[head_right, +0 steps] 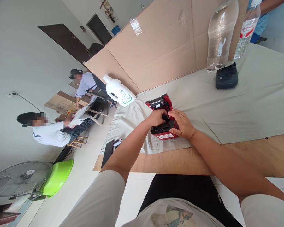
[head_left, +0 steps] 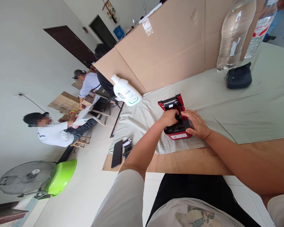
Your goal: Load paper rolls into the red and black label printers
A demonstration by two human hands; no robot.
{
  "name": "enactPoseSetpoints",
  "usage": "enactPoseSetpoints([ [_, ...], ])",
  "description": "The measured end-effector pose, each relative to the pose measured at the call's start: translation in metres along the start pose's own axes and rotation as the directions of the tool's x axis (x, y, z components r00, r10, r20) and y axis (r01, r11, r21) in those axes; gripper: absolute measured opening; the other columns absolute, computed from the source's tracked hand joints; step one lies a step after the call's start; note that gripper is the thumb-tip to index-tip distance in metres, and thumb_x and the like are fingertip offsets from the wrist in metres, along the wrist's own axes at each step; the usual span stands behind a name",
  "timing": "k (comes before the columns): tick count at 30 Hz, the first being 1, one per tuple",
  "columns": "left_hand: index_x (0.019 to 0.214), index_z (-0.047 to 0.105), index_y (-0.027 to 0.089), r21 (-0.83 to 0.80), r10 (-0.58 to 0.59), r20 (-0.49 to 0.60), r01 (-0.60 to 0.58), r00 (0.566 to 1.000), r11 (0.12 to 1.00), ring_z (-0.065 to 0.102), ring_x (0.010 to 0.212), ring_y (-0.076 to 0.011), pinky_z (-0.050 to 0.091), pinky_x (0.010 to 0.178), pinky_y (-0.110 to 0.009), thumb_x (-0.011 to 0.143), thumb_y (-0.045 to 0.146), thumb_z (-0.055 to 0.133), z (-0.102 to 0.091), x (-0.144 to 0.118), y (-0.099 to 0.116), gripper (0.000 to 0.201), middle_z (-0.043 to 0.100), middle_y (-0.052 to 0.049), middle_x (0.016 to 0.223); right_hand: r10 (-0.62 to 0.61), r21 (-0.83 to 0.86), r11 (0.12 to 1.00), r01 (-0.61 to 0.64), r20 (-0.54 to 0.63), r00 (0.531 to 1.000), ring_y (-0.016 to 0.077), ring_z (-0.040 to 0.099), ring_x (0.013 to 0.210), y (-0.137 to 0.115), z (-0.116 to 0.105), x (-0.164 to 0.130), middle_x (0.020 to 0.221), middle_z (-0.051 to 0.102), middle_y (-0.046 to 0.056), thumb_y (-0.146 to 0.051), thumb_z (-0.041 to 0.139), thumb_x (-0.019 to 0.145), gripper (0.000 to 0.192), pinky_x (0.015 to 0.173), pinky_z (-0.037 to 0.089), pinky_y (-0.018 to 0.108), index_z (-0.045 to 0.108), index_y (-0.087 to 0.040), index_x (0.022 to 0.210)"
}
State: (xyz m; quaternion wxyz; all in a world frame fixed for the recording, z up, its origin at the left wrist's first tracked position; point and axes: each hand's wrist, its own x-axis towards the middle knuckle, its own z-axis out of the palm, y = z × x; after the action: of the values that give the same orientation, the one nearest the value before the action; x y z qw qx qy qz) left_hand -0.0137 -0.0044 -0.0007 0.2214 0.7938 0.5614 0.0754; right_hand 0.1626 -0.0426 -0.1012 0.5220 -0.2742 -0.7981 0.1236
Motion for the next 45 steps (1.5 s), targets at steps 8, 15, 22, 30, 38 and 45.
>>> enactPoseSetpoints([
  [8, 0.091, 0.069, 0.017, -0.588, 0.026, 0.071, 0.02, 0.997, 0.809, 0.063, 0.094, -0.0216, 0.047, 0.091, -0.035, 0.056, 0.018, 0.072, -0.052, -0.051, -0.028, 0.035, 0.07, -0.005, 0.098, 0.028, 0.012, 1.0, -0.029, 0.021, 0.999, 0.0357, 0.05, 0.129, 0.001, -0.001, -0.001, 0.134, 0.06, 0.015, -0.078, 0.037, 0.088, 0.078, 0.109, 0.041, 0.058, 0.05, -0.021, 0.139],
  [15, 0.08, 0.074, 0.017, -0.359, -0.411, 0.212, 0.462, 0.887, 0.811, 0.063, 0.085, -0.0242, 0.047, 0.088, -0.038, 0.044, 0.018, 0.076, -0.132, -0.129, -0.138, 0.035, 0.073, -0.004, 0.081, -0.01, -0.012, 1.0, 0.01, -0.008, 1.0, 0.0382, 0.051, 0.128, -0.002, 0.0, 0.001, 0.132, 0.061, 0.015, -0.07, 0.037, 0.092, 0.068, 0.108, 0.04, 0.061, 0.05, -0.023, 0.139],
  [22, 0.085, 0.072, 0.017, -0.189, -0.552, 0.098, 0.56, 0.828, 0.806, 0.064, 0.1, -0.0272, 0.047, 0.092, -0.036, 0.049, 0.019, 0.073, -0.104, -0.152, -0.197, 0.036, 0.075, -0.007, 0.098, 0.013, -0.057, 0.998, -0.013, 0.0, 1.0, 0.0396, 0.054, 0.126, -0.003, 0.002, 0.001, 0.131, 0.062, 0.014, -0.072, 0.034, 0.091, 0.069, 0.107, 0.04, 0.063, 0.05, -0.025, 0.138],
  [30, 0.089, 0.068, 0.02, -0.014, -0.569, 0.012, 0.569, 0.822, 0.822, 0.058, 0.113, -0.033, 0.04, 0.102, -0.039, 0.049, 0.009, 0.073, -0.058, -0.15, -0.194, 0.042, 0.07, -0.008, 0.104, 0.03, -0.065, 0.997, -0.03, 0.004, 1.0, 0.0382, 0.054, 0.127, -0.004, 0.0, 0.001, 0.131, 0.063, 0.014, -0.074, 0.033, 0.09, 0.072, 0.108, 0.042, 0.061, 0.052, -0.023, 0.137],
  [38, 0.091, 0.069, 0.021, 0.075, -0.426, 0.117, 0.42, 0.897, 0.904, 0.062, 0.097, -0.0278, 0.046, 0.085, -0.034, 0.065, 0.03, 0.072, -0.06, -0.199, -0.164, 0.027, 0.067, -0.008, 0.101, 0.045, -0.062, 0.997, -0.043, 0.029, 0.999, 0.0386, 0.054, 0.127, -0.004, -0.001, 0.002, 0.131, 0.062, 0.014, -0.076, 0.033, 0.089, 0.072, 0.107, 0.04, 0.062, 0.054, -0.024, 0.134],
  [45, 0.107, 0.066, 0.022, 0.347, -0.59, 0.05, 0.54, 0.806, 0.767, 0.061, 0.113, -0.0272, 0.048, 0.093, -0.033, 0.077, 0.021, 0.06, -0.049, -0.228, -0.17, 0.031, 0.068, -0.009, 0.116, 0.008, -0.081, 0.997, -0.005, 0.035, 0.999, 0.0375, 0.053, 0.127, -0.001, -0.001, 0.001, 0.133, 0.061, 0.014, -0.068, 0.036, 0.092, 0.065, 0.107, 0.04, 0.06, 0.055, -0.022, 0.134],
])
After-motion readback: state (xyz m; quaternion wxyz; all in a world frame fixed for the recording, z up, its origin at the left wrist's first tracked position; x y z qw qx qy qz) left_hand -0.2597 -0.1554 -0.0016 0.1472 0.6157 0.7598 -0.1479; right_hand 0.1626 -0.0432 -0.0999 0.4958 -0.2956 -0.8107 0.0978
